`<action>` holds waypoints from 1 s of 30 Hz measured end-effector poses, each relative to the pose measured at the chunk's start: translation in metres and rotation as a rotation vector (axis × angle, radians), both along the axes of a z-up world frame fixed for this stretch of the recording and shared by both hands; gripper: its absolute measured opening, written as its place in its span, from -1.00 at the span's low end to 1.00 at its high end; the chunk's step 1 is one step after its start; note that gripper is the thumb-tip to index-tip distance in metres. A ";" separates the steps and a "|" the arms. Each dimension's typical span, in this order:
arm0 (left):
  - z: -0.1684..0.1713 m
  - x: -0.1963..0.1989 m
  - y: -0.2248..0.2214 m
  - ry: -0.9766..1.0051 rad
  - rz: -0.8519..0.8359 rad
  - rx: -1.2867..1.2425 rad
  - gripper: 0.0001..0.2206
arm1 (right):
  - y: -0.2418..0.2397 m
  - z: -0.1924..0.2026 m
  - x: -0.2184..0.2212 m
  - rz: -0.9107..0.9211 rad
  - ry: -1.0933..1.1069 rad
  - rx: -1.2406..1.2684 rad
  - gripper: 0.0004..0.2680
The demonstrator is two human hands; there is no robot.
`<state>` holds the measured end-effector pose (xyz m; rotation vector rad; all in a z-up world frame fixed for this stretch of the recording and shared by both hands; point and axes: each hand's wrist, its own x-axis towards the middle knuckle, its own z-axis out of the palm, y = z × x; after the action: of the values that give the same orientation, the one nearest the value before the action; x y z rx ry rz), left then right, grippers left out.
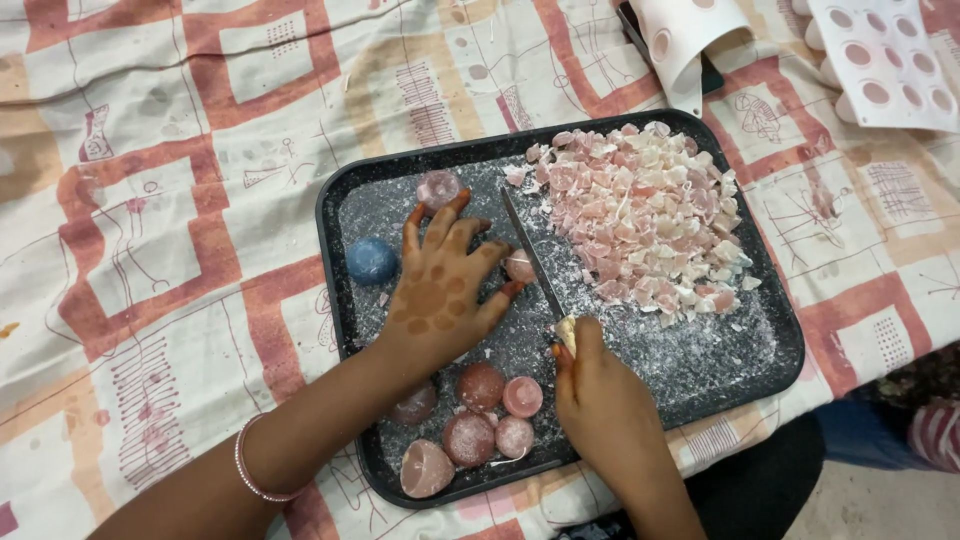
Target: Cutting and shredding small soap or wax balls into shavings on a tray.
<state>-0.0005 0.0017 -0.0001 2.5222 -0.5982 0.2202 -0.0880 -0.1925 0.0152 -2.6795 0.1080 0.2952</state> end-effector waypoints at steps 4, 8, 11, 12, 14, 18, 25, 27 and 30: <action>-0.003 0.000 0.001 -0.029 -0.008 -0.008 -0.62 | 0.005 0.009 0.002 -0.024 0.017 -0.016 -0.81; -0.004 0.000 0.000 -0.024 -0.013 -0.008 -0.62 | 0.005 0.008 0.002 -0.013 0.076 -0.029 -0.81; -0.005 -0.001 0.001 -0.021 -0.010 -0.005 -0.62 | 0.006 0.009 0.003 -0.010 0.063 -0.033 -0.81; -0.005 0.000 0.001 -0.027 -0.009 -0.004 -0.62 | 0.006 0.009 0.003 -0.015 0.073 -0.030 -0.81; -0.004 0.000 0.001 -0.026 -0.008 -0.002 -0.62 | 0.006 0.009 0.003 -0.011 0.054 -0.032 -0.81; -0.006 -0.002 0.002 -0.048 -0.009 -0.004 -0.61 | 0.007 0.010 0.004 -0.015 0.060 -0.035 -0.82; -0.006 0.000 0.001 -0.036 -0.007 -0.006 -0.63 | 0.007 0.010 0.005 -0.015 0.079 -0.051 -0.81; -0.008 -0.001 0.002 -0.049 -0.007 -0.015 -0.64 | 0.006 0.007 0.003 0.008 0.023 -0.027 -0.81; -0.008 -0.002 0.002 -0.060 -0.009 -0.018 -0.63 | 0.004 0.005 0.002 0.018 -0.009 -0.019 -0.80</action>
<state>-0.0021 0.0037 -0.0080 2.5025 -0.6279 0.2981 -0.0857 -0.1880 0.0204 -2.7016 0.0842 0.2894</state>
